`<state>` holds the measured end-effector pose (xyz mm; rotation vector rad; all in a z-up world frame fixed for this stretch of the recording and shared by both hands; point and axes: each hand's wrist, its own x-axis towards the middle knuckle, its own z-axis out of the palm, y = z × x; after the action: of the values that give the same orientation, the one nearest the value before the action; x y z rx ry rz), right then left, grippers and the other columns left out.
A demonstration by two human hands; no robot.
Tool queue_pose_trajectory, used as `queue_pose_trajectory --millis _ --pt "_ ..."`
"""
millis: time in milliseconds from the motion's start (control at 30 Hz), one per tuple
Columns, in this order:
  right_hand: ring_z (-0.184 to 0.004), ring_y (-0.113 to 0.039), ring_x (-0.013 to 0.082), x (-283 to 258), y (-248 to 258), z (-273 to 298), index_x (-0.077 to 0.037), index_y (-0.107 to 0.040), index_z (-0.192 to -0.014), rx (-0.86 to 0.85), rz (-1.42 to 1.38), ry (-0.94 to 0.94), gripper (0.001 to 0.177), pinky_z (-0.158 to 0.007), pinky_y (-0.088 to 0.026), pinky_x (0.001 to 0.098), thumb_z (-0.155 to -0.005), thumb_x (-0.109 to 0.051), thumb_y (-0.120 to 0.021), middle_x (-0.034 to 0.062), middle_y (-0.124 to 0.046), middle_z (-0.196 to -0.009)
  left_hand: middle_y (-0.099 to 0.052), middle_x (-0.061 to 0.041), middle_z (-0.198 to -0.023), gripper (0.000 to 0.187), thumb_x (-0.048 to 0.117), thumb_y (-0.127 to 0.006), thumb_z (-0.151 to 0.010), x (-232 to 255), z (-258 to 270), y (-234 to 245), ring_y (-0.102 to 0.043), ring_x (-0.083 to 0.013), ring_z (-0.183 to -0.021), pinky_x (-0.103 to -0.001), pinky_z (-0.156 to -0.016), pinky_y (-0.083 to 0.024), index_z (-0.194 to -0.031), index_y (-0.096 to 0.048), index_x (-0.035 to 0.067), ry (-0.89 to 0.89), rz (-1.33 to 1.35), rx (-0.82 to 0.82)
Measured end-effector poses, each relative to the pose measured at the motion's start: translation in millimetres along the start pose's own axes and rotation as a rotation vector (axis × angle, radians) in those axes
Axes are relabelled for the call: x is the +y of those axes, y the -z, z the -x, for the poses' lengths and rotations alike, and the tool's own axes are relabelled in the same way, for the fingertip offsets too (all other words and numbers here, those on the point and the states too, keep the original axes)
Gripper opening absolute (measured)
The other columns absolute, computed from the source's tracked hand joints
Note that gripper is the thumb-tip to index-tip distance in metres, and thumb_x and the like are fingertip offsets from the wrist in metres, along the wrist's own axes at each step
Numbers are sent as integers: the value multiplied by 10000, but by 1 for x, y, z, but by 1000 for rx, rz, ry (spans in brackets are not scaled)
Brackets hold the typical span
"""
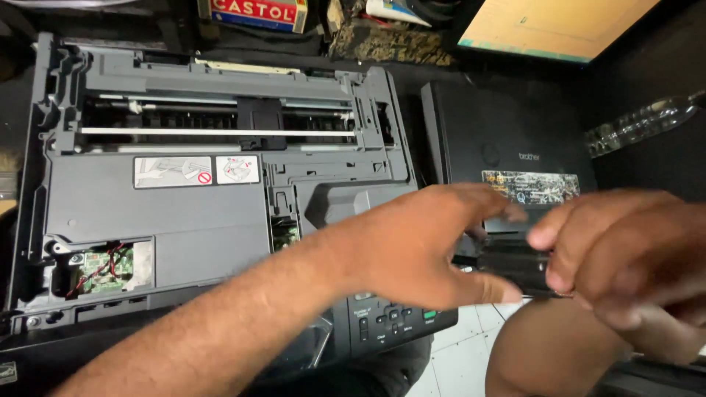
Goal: The person uses a red and black multi-bit screwdriver to remove screws from the top and front panels of a Brother DCP-J125 printer. They detach the control panel assembly and place it aside, then continue to unscrew fasteners from the printer's chassis.
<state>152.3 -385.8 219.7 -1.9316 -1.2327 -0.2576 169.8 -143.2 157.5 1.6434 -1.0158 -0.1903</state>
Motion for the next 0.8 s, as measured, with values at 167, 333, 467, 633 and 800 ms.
queue_pose_trajectory --millis 167,333,467,633,800 --pt "-941 -803 160 5 16 -42 -300 -462 -1402 -393 -38 65 364 -1386 -387 662 -1044 -303 -522 -82 -728 -759 -778 -131 -1163 422 350 -618 -900 -8 -9 -2 -774 -295 -1024 -366 -866 -577 -1202 -639 57 -101 88 -38" --pt "-943 -744 214 -35 2 -49 -38 -549 -1310 -199 407 -432 630 -989 -534 392 -739 -297 -604 92 -713 -1006 -742 -65 -1019 362 323 -708 -855 8 -6 1 -722 -253 -900 -369 -754 -534 -1119 -601 101 28 -1 18" --pt "-684 -474 140 -64 -18 -30 -50 -683 -1157 40 709 -841 369 -591 -339 266 -822 -193 -743 59 -604 -954 -729 -26 -925 394 339 -791 -797 14 -6 1 -703 -249 -883 -361 -850 -490 -1004 -536 122 84 -100 96" --pt "-746 -650 189 -54 10 -31 -103 -706 -1223 -225 731 -581 450 -676 -464 297 -798 -253 -700 66 -719 -993 -702 -40 -1015 601 464 -843 -693 10 -8 -2 -679 -247 -956 -447 -969 -410 -1065 -546 97 -3 -164 160" --pt "-912 -699 159 -61 20 -41 -243 -745 -1195 -458 650 -332 353 -725 -495 269 -927 -178 -525 59 -688 -1165 -617 -205 -1369 822 510 -633 -805 13 -18 7 -624 -325 -1282 -408 -1081 -485 -1397 -464 -34 -158 40 64"
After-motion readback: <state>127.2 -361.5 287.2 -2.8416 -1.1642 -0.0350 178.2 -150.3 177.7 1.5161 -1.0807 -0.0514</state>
